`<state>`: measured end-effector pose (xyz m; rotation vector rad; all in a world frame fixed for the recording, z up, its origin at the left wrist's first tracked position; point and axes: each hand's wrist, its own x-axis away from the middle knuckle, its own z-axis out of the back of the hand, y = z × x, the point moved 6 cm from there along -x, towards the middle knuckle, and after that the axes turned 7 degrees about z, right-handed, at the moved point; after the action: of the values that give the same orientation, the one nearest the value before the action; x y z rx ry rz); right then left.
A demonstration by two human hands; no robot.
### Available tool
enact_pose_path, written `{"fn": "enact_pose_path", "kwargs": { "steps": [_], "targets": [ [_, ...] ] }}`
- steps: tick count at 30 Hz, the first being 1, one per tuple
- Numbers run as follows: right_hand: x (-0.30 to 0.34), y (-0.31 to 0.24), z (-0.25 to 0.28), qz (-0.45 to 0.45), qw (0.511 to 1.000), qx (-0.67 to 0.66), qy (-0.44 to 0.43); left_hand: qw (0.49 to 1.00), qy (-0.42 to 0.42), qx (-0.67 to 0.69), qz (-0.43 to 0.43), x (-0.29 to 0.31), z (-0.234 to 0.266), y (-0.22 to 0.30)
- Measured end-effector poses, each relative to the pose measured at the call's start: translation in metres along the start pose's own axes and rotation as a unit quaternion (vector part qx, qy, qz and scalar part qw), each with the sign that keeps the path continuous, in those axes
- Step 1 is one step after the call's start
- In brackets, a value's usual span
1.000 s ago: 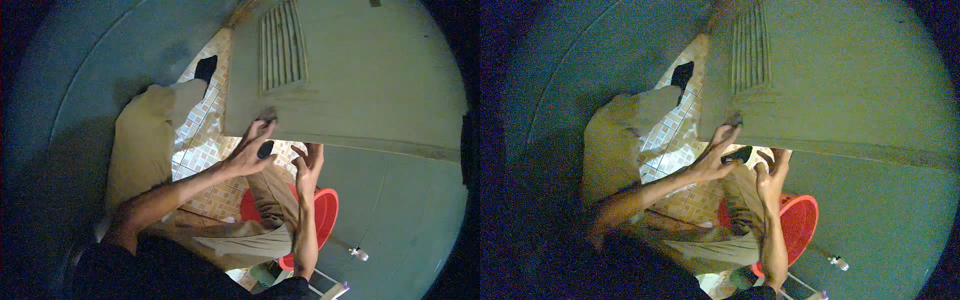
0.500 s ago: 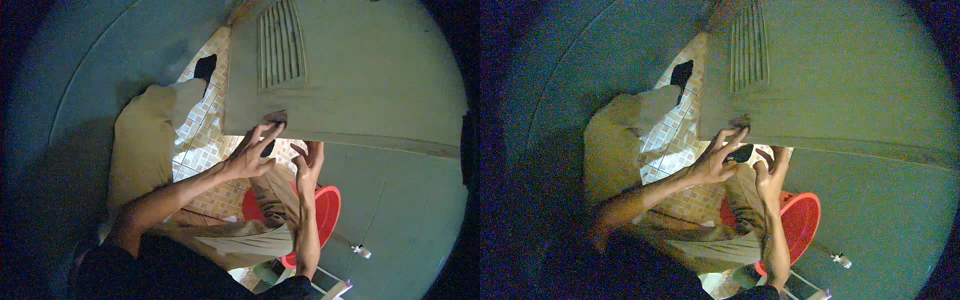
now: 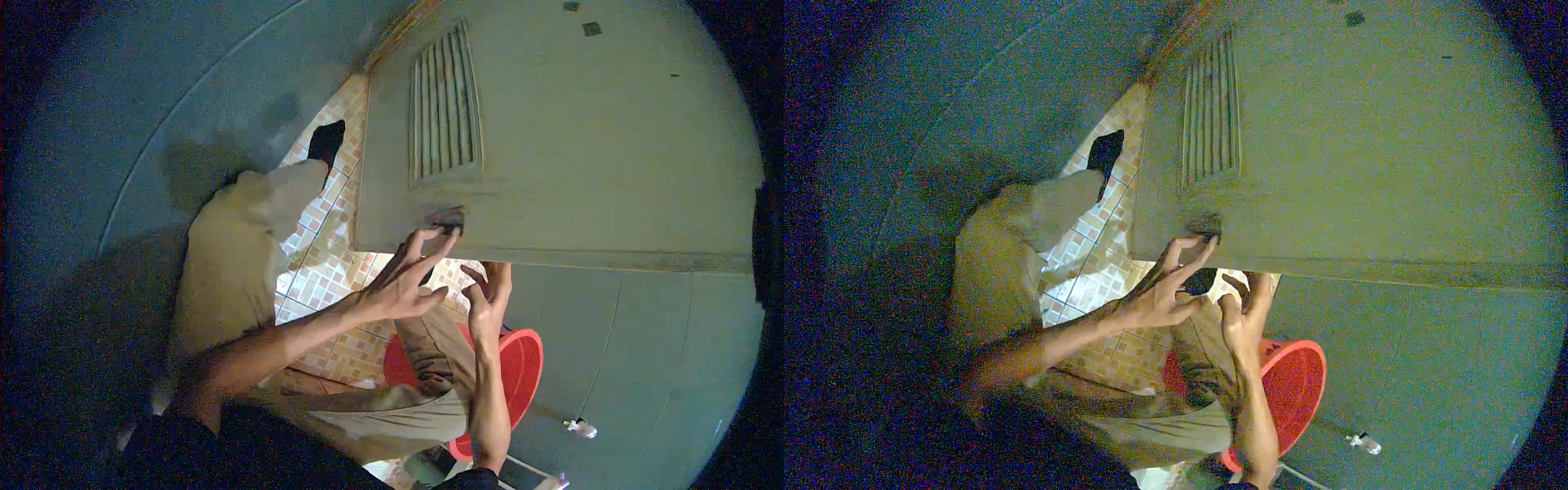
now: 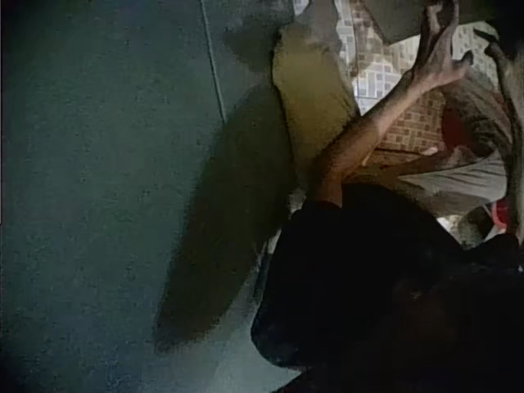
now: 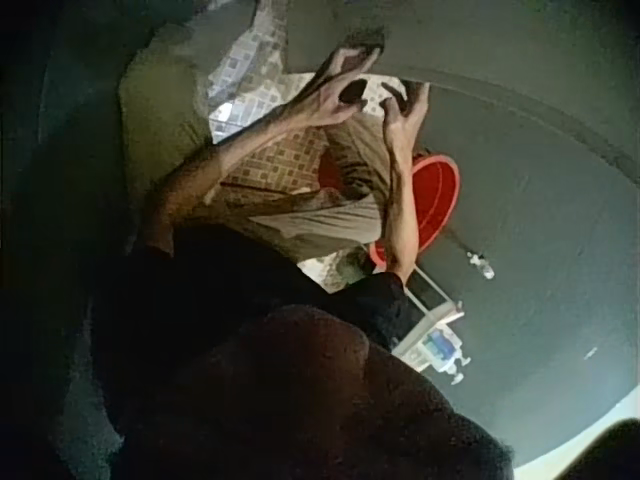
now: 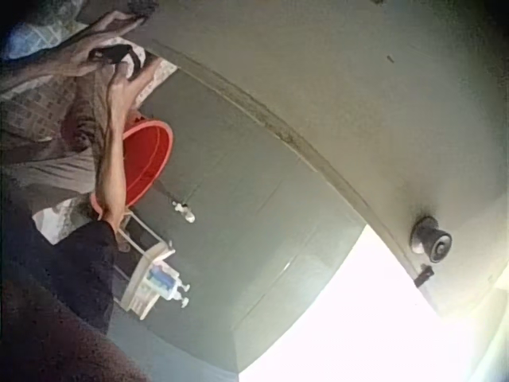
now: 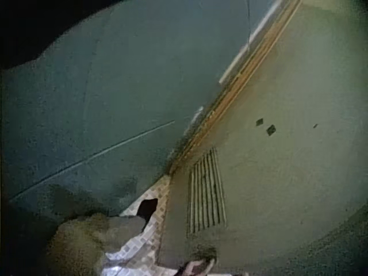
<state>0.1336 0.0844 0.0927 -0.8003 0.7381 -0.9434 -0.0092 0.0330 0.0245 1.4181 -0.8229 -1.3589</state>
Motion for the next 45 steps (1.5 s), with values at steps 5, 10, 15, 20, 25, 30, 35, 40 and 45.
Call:
{"fn": "enact_pose_path", "kwargs": {
  "steps": [5,10,15,20,25,30,35,40,45],
  "targets": [
    [0.0,-0.002,0.0,-0.025,0.999,0.009,-0.035,1.0,-0.008,0.008,-0.004,-0.008,0.007,0.01],
    [-0.002,-0.005,0.002,0.039,0.998,0.026,-0.034,1.0,0.013,-0.006,0.003,0.002,0.003,-0.018],
    [0.0,0.011,0.005,-0.015,0.999,0.028,-0.011,0.998,0.025,-0.001,0.057,0.017,-0.008,-0.067],
    [0.002,0.013,0.01,-0.011,1.0,0.027,0.006,0.999,0.02,0.008,0.043,0.016,-0.012,-0.049],
    [0.001,0.003,0.003,-0.037,0.999,0.022,-0.005,1.0,-0.003,0.009,-0.003,0.005,-0.002,0.009],
    [-0.001,-0.006,-0.003,0.004,0.999,0.008,-0.035,0.999,0.001,0.014,-0.036,0.0,0.001,0.022],
    [0.001,0.003,0.002,-0.002,1.0,0.011,-0.018,1.0,-0.012,-0.015,-0.02,0.005,-0.001,0.001],
    [0.0,0.012,0.004,-0.051,0.999,0.009,-0.008,1.0,-0.012,-0.029,-0.001,0.014,-0.002,-0.032],
    [0.003,0.015,0.007,-0.028,1.0,0.007,0.008,0.999,-0.032,-0.009,0.033,0.022,-0.011,-0.044]
  ]
}}
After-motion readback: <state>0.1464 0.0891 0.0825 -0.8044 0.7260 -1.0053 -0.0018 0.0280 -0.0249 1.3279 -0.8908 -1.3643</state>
